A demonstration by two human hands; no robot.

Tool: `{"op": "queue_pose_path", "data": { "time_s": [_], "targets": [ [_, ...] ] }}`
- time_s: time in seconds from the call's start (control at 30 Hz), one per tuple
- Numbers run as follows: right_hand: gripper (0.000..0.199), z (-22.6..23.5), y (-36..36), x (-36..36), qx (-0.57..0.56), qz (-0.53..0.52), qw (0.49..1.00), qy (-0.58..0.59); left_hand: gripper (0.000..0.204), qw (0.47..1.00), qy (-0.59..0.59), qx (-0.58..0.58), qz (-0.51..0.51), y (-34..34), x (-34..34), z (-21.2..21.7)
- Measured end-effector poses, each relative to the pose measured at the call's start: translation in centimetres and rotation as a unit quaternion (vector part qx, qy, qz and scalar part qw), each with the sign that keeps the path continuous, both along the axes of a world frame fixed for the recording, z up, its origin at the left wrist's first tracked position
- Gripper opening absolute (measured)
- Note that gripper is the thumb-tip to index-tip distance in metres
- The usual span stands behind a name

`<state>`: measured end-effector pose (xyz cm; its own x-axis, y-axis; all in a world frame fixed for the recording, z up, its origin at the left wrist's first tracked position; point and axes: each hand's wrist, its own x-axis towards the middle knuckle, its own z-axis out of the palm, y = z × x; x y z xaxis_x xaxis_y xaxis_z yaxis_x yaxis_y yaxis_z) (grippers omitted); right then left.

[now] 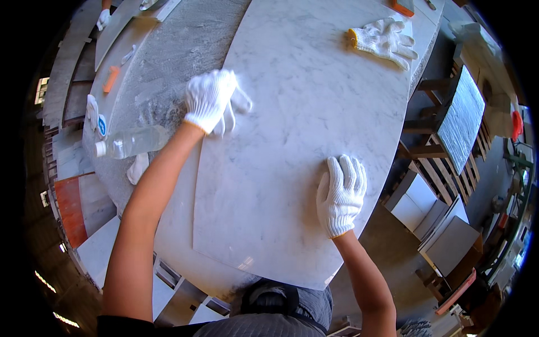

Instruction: The person wipes a large white stone slab with a cloth, then uses a metal scraper to remove residue from the surface. They continue scraping and wiping the slab, then lift and carry it to a nearby rack where it is placed upright among other slabs.

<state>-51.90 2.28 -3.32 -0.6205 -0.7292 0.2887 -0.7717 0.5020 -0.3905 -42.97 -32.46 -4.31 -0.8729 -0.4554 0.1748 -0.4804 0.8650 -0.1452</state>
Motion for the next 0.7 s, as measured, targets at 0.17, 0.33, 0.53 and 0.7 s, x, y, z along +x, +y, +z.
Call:
{"op": "queue_pose_path", "data": {
  "time_s": [0.17, 0.33, 0.53, 0.7],
  "targets": [
    [0.033, 0.2, 0.3, -0.1, 0.016, 0.002, 1.000, -0.004, 0.014, 0.997, -0.057, 0.011, 0.058, -4.5, -9.7, 1.2],
    [0.027, 0.2, 0.2, -0.6, -0.014, 0.029, 0.999, -0.004, 0.013, 0.993, -0.072, 0.056, 0.081, -3.2, -9.5, 2.5],
    [0.026, -0.1, 0.0, -0.6, -0.043, 0.027, 0.999, 0.011, 0.021, 0.993, -0.007, 0.093, 0.075, 4.5, 1.2, 2.6],
    [0.021, -0.1, -0.4, 0.1, -0.048, 0.028, 0.998, 0.025, 0.022, 0.988, 0.078, 0.110, 0.070, 13.5, 14.5, 2.6]
  ]
}}
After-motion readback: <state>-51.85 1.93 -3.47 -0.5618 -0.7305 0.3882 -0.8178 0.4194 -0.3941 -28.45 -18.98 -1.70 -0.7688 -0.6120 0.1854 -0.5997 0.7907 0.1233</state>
